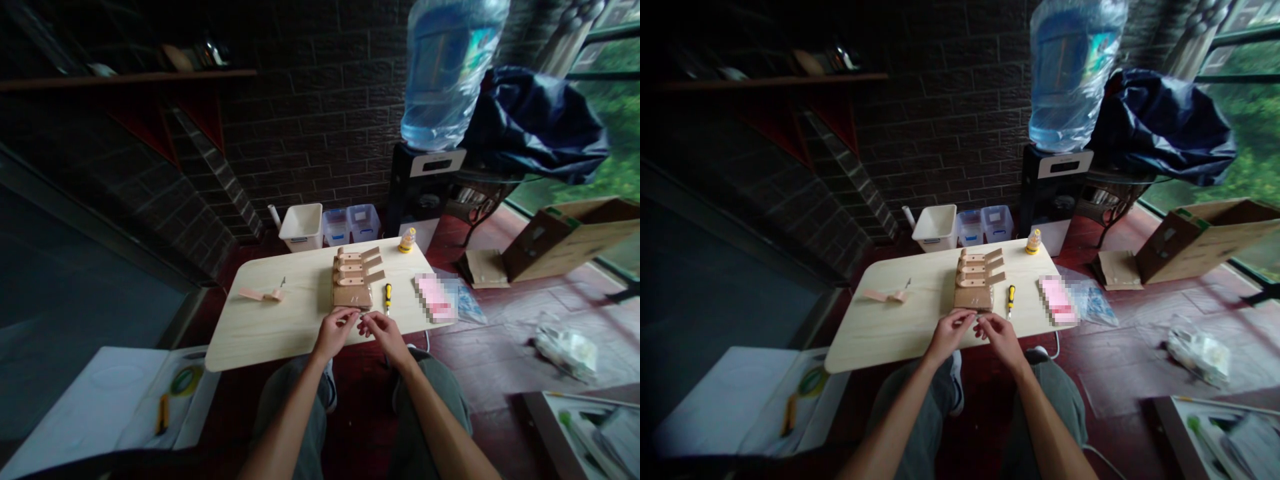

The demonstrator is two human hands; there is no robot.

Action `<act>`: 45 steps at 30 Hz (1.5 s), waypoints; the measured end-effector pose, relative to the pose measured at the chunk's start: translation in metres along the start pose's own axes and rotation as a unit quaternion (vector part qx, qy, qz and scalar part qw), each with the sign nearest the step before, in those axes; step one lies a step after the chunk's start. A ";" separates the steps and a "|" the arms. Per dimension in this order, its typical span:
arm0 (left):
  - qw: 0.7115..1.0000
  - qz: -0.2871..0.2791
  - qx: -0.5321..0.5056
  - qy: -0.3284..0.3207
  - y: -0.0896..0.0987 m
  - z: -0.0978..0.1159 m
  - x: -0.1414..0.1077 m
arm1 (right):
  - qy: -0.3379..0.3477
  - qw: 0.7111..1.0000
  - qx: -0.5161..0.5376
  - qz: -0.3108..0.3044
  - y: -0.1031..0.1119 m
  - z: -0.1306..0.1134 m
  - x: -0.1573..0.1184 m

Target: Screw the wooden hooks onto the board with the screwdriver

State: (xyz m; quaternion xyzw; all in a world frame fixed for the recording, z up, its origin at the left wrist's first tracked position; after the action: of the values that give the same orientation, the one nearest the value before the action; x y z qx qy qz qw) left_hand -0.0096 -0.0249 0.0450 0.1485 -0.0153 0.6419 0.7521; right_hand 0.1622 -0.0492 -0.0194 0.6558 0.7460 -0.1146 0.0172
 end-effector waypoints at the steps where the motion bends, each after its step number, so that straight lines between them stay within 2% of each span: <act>1: 1.000 -0.006 0.004 -0.005 -0.001 -0.001 0.001 | 0.001 1.000 0.000 0.001 0.002 0.000 0.001; 7: 0.999 -0.035 0.013 -0.022 -0.008 -0.008 0.005 | 0.002 1.000 -0.009 0.003 0.009 0.000 0.008; 14: 0.999 -0.026 0.016 -0.018 -0.008 -0.019 0.003 | 0.015 1.000 -0.013 0.015 0.012 -0.006 0.008; 27: 1.000 0.002 0.023 0.004 0.000 -0.028 -0.003 | 0.023 0.999 0.003 0.039 0.006 -0.020 0.000; 45: 0.999 0.003 -0.009 0.040 0.007 -0.038 -0.011 | 0.049 0.998 -0.035 0.016 0.000 -0.014 0.006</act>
State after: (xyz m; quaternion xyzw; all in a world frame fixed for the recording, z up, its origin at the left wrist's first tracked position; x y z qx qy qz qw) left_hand -0.0251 -0.0251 0.0076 0.1161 0.0081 0.6496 0.7513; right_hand 0.1632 -0.0401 -0.0067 0.6713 0.7390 -0.0560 0.0059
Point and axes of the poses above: each hand's wrist, its own x-axis towards the middle knuckle, its own y-axis out of the back of the hand, z = x × y, the point moved 6 cm from there along x, towards the middle knuckle, and after that the axes turned 8 degrees about -y, right-handed, at the moved point
